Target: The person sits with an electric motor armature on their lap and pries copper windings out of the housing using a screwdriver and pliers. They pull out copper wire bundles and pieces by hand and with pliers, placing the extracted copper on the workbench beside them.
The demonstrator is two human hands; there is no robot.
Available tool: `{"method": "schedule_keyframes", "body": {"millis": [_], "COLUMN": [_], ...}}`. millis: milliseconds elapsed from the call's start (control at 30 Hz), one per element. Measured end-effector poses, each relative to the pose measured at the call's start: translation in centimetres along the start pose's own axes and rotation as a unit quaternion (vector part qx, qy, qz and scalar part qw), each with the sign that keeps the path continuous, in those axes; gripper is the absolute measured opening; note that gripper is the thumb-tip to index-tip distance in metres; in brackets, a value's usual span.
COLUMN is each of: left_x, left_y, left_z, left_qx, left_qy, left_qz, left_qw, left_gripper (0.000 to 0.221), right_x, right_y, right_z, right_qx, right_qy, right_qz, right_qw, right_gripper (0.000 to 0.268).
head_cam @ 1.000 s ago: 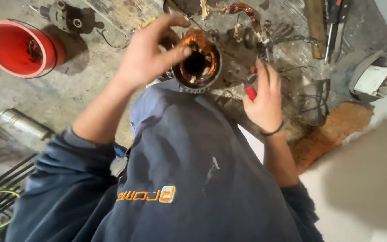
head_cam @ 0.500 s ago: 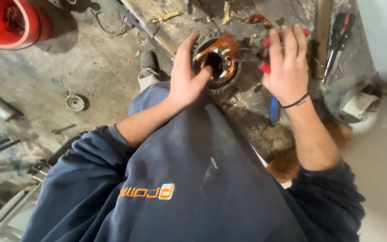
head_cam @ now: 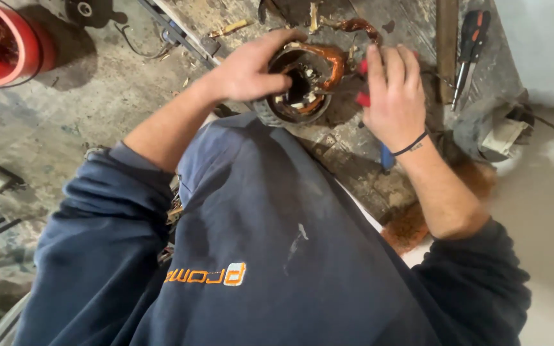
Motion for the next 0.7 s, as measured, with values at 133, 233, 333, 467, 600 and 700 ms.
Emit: {"method": "schedule_keyframes", "body": {"millis": [133,233,333,467,600,700], "left_x": [0.4,-1.1,-1.5,-0.7,-2.9,-3.6], "left_y": [0.6,1.3,1.5,1.0,1.1,0.1], "left_z": [2.5,3.7,4.2,4.3,5.4,4.2], "left_qx": [0.105,0.156,0.171,0.169,0.176,0.229], "left_qy": [-0.021,0.010,0.018,0.003,-0.146,-0.007], "left_qz": [0.006,-0.007,-0.025,-0.020,-0.026,0.042], "left_qw": [0.994,0.988,0.985,0.985,0.973,0.973], "left_gripper": [0.075,0.074,0.074,0.072,0.068,0.065], "right_x": [1.6,2.5,2.4,1.8,3.2,4.6], "right_y": [0.6,1.6,2.3,2.5,2.5,3.4], "right_z": [-0.5,0.0,1.1,1.8,1.3,1.3], "right_qx": [0.002,0.011,0.038,0.209,0.423,0.484], "right_qy": [-0.028,-0.042,-0.058,-0.130,-0.202,-0.260], "right_qz": [-0.025,-0.027,-0.002,0.071,0.096,0.140], "right_qw": [0.999,0.999,0.998,0.967,0.878,0.824], "right_gripper": [0.066,0.058,0.046,0.025,0.019,0.022]}}
Point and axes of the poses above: each hand's wrist, its own z-axis towards the middle knuckle, its own y-axis out of the back of the hand, x = y × z, the point moved 4 cm from there along z, towards the middle knuckle, and after that the axes turned 14 degrees about -x, right-handed, at the moved point
